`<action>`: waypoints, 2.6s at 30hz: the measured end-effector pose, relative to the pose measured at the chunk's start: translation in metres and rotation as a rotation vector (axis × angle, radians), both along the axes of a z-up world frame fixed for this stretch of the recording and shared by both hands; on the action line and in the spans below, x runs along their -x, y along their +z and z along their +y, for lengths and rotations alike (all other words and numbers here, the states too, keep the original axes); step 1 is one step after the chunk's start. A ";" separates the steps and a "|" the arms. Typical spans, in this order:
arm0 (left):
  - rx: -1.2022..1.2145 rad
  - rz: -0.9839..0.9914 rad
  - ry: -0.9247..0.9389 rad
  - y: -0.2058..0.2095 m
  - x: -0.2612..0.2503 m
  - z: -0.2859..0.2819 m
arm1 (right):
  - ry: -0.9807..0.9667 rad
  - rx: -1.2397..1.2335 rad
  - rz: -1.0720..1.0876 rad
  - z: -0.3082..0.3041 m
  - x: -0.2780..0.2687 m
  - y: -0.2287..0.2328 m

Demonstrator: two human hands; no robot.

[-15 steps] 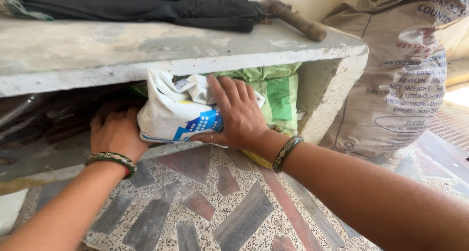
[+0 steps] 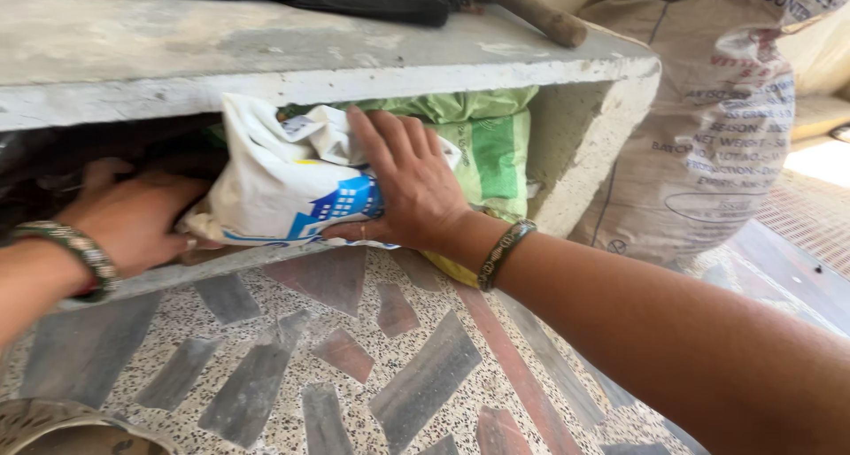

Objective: The person organizes shoes, bags, and cloths on a shelf and cleans the area by hand with a cloth.

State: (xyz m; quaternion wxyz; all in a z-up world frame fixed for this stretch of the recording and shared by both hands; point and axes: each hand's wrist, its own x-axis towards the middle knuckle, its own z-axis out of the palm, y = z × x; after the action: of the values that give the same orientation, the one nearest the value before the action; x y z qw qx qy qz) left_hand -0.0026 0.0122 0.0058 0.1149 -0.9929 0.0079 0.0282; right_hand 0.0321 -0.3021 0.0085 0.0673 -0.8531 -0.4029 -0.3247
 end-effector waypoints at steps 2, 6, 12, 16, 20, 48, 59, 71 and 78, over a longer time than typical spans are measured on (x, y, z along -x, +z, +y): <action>-0.048 -0.078 -0.085 0.000 0.006 0.011 | 0.024 -0.013 -0.003 -0.002 0.003 -0.002; -0.149 0.028 -0.043 -0.007 0.005 0.030 | 0.023 -0.012 -0.022 0.007 0.008 0.000; 0.017 -0.231 -0.322 -0.068 -0.033 0.102 | 0.080 -0.027 0.003 0.006 0.000 -0.004; -0.008 -0.203 -0.355 -0.068 -0.024 0.117 | 0.117 -0.021 -0.008 0.008 0.001 -0.003; -0.194 -0.043 -0.213 -0.054 -0.020 0.121 | 0.119 -0.003 -0.013 0.013 0.003 0.006; 0.128 -0.457 -0.198 -0.040 0.066 -0.020 | -0.233 0.062 0.121 0.078 -0.008 0.002; 0.067 -0.757 -0.004 -0.052 0.016 -0.054 | 0.092 0.213 -0.025 0.035 -0.014 -0.031; 0.206 -0.673 0.064 -0.054 -0.032 -0.043 | 0.077 0.184 -0.206 0.040 -0.067 -0.048; 0.114 -0.588 0.114 -0.037 -0.040 -0.057 | -0.086 0.323 -0.150 0.051 -0.047 -0.034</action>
State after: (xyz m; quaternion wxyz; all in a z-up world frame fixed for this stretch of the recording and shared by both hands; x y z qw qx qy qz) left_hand 0.0376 -0.0451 -0.0308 0.0545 -0.9622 -0.0800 -0.2544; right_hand 0.0793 -0.2506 -0.0255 -0.1148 -0.8425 -0.4168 -0.3213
